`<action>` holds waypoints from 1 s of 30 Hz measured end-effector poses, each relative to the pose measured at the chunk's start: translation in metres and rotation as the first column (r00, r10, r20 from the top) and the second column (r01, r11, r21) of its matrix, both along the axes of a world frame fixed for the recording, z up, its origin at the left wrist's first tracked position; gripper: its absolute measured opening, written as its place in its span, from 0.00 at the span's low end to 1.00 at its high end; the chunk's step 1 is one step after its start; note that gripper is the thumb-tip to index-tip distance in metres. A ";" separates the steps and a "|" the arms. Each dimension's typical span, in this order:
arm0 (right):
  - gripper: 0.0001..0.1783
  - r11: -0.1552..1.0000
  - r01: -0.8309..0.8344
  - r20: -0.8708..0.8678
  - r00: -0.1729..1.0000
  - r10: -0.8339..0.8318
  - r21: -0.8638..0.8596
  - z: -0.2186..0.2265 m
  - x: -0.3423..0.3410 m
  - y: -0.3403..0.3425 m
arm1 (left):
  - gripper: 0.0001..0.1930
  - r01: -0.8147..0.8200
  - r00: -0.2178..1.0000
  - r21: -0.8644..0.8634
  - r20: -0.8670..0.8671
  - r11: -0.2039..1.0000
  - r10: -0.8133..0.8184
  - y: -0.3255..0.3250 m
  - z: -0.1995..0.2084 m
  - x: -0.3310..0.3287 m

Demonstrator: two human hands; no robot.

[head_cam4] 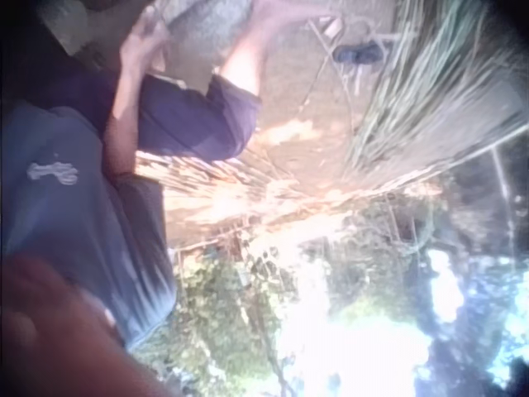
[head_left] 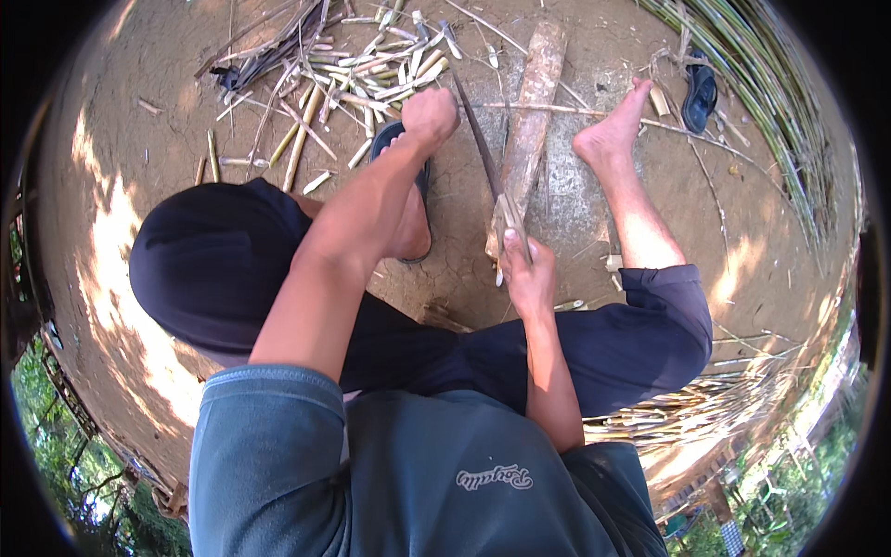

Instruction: The person sits on the ground and uses a machete to split long bamboo stalks into thin strips. They hold the stalks with their hands and feet, striking them against a wooden block to separate the fibers. The resulting strips are placed in a pile on the ground.

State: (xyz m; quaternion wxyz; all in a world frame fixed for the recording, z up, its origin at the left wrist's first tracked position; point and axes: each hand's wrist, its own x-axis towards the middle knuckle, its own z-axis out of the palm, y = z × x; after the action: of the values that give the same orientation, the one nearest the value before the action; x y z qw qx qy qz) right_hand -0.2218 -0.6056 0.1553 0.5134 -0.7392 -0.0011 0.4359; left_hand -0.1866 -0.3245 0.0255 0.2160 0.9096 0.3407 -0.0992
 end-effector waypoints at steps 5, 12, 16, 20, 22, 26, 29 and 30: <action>0.20 1.000 -0.012 0.089 0.996 0.013 -0.015 0.030 -0.026 -0.029 | 0.13 -0.021 0.999 0.018 -0.050 1.000 0.022 0.003 0.005 -0.002; 0.23 0.990 -0.085 0.201 0.974 0.107 -0.115 0.004 0.008 0.015 | 0.12 -0.008 0.999 0.073 0.035 0.997 0.006 0.011 0.014 0.008; 0.24 0.993 -0.069 0.189 0.978 0.087 -0.101 0.032 -0.024 -0.017 | 0.12 -0.028 1.000 0.057 -0.010 0.998 0.028 -0.010 -0.007 -0.014; 0.20 0.993 -0.032 0.183 0.982 0.053 -0.113 0.045 -0.038 -0.039 | 0.12 -0.008 1.000 0.040 0.031 0.999 0.006 0.000 0.003 0.001; 0.21 0.983 -0.067 0.207 0.973 0.102 -0.170 0.032 -0.015 -0.011 | 0.12 -0.027 0.999 0.027 0.039 0.999 0.026 -0.007 -0.010 -0.008; 0.20 0.980 -0.155 0.209 0.961 0.178 -0.124 0.035 0.010 0.006 | 0.16 0.136 0.989 -0.052 0.073 0.989 -0.133 0.021 -0.007 -0.008; 0.18 0.986 -0.009 0.200 0.979 -0.025 0.167 0.035 -0.011 -0.002 | 0.17 0.158 0.986 -0.608 0.139 0.778 -0.091 0.033 0.009 -0.017; 0.15 0.980 -0.012 0.177 0.984 -0.024 0.199 0.028 -0.011 -0.006 | 0.15 -0.035 0.999 -0.876 -0.017 0.482 0.043 0.035 0.019 -0.016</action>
State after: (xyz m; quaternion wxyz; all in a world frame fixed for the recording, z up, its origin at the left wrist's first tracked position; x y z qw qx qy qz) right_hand -0.2324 -0.6119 0.1838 0.5840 -0.7200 -0.0887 0.3641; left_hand -0.2029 -0.2898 0.0445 0.6520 0.6657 0.2626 -0.2503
